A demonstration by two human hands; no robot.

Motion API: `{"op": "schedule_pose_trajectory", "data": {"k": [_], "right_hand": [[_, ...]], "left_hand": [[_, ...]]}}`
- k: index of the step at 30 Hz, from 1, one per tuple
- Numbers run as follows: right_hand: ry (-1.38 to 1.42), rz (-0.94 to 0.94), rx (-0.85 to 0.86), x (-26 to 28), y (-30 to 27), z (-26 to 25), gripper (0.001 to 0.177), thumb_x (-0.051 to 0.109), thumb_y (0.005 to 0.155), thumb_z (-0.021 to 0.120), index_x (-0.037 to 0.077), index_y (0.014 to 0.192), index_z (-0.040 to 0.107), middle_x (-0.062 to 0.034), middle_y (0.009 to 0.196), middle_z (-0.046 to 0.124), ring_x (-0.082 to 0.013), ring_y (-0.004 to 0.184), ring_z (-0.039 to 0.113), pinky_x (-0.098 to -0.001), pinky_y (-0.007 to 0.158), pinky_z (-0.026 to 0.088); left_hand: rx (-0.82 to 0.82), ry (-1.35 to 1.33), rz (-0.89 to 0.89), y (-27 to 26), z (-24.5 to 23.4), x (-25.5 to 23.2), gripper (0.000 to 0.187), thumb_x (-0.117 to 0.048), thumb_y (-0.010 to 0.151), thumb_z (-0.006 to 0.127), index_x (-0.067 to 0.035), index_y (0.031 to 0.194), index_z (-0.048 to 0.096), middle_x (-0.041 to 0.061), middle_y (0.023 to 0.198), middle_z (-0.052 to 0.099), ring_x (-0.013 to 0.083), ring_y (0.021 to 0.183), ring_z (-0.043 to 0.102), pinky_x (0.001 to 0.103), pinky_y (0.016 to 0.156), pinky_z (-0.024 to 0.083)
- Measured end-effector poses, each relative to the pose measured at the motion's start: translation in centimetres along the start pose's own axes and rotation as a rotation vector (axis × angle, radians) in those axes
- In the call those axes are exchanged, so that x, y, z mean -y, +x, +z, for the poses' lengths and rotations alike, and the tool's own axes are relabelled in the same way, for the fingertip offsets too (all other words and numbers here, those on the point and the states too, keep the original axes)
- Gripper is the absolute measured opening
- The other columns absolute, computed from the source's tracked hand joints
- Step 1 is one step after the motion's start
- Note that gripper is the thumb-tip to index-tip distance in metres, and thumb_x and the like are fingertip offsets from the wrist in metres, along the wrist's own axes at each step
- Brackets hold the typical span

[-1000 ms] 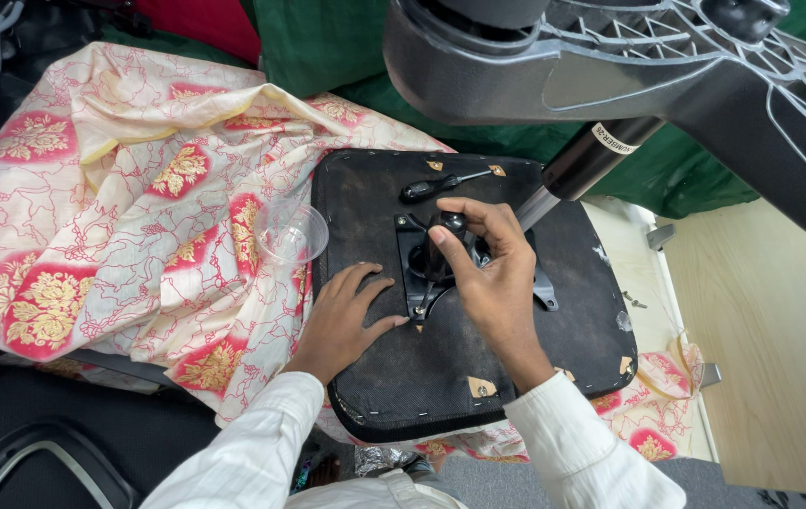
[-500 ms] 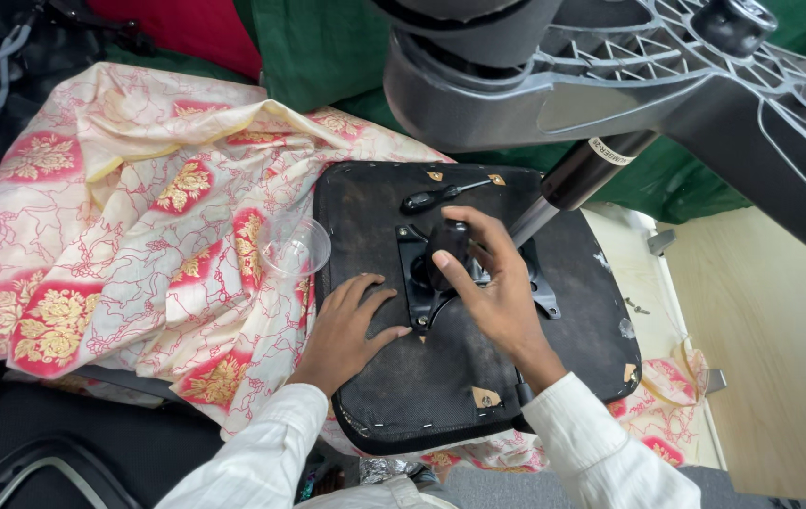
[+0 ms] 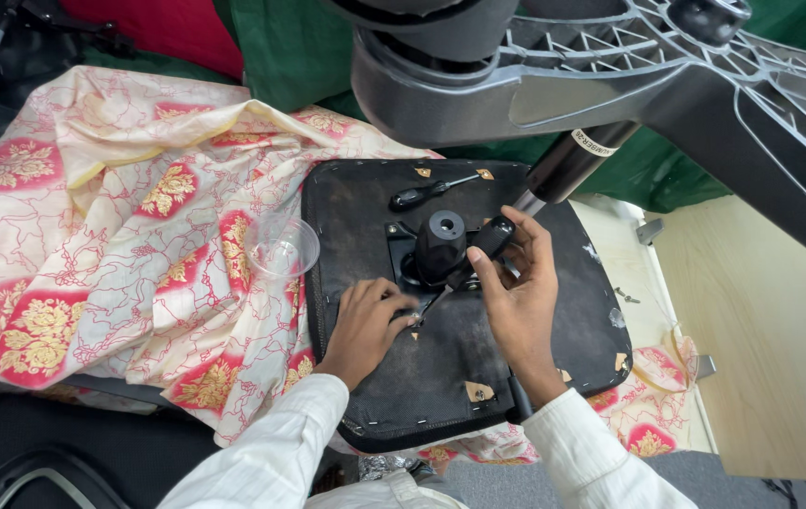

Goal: The person uses a screwdriver to tighten a bolt on the underside of an office chair base, securing the central gas lift column to the five-star base. The person repeatedly turns the screwdriver to tighten the connection.

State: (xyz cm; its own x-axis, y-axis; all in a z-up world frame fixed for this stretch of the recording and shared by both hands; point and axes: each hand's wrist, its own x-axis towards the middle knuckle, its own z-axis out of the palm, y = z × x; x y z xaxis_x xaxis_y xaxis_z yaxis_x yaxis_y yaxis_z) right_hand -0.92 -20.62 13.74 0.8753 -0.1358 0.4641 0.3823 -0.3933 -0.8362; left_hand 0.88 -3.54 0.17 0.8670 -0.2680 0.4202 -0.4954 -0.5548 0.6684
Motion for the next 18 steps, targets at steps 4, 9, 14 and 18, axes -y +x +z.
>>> {"op": "schedule_pose_trajectory", "data": {"k": [4, 9, 14, 18], "right_hand": [[0.012, 0.042, -0.022, -0.1, 0.0, -0.3, 0.055, 0.002, 0.091, 0.075, 0.009, 0.140, 0.050, -0.0060, 0.126, 0.063, -0.0128, 0.112, 0.064, -0.0276, 0.092, 0.059], [0.005, 0.038, -0.032, -0.3, -0.4, -0.4, 0.055, 0.002, 0.092, 0.075, 0.009, 0.140, 0.048, -0.0059, 0.127, 0.062, -0.0120, 0.112, 0.063, -0.0266, 0.090, 0.059], [0.018, 0.058, -0.068, -0.9, -0.9, -0.8, 0.054, 0.003, 0.091, 0.076, 0.009, 0.138, 0.049, -0.0076, 0.126, 0.063, -0.0121, 0.108, 0.065, -0.0248, 0.083, 0.058], [-0.065, 0.046, -0.215, -3.8, -1.5, -1.8, 0.054, 0.008, 0.093, 0.079, 0.007, 0.137, 0.048, -0.0137, 0.131, 0.056, -0.0177, 0.104, 0.064, -0.0274, 0.082, 0.059]], "left_hand": [[0.011, -0.025, 0.000, 0.1, 0.2, -0.2, 0.019, -0.023, 0.091, 0.070, -0.014, 0.104, 0.080, 0.002, 0.108, 0.066, 0.0230, 0.111, 0.057, 0.043, 0.108, 0.037], [-0.035, -0.013, 0.020, -0.1, 0.5, -0.5, 0.020, -0.025, 0.089, 0.069, -0.014, 0.102, 0.082, 0.002, 0.106, 0.067, 0.0235, 0.108, 0.057, 0.043, 0.106, 0.037], [-0.015, 0.021, 0.015, 0.3, 0.4, -0.6, 0.020, -0.026, 0.089, 0.070, -0.014, 0.099, 0.081, 0.001, 0.104, 0.069, 0.0232, 0.106, 0.059, 0.043, 0.104, 0.040], [-0.040, 0.007, 0.015, 0.2, 0.4, -0.5, 0.019, -0.027, 0.089, 0.071, -0.013, 0.097, 0.081, 0.001, 0.104, 0.070, 0.0233, 0.106, 0.060, 0.043, 0.102, 0.040]]}}
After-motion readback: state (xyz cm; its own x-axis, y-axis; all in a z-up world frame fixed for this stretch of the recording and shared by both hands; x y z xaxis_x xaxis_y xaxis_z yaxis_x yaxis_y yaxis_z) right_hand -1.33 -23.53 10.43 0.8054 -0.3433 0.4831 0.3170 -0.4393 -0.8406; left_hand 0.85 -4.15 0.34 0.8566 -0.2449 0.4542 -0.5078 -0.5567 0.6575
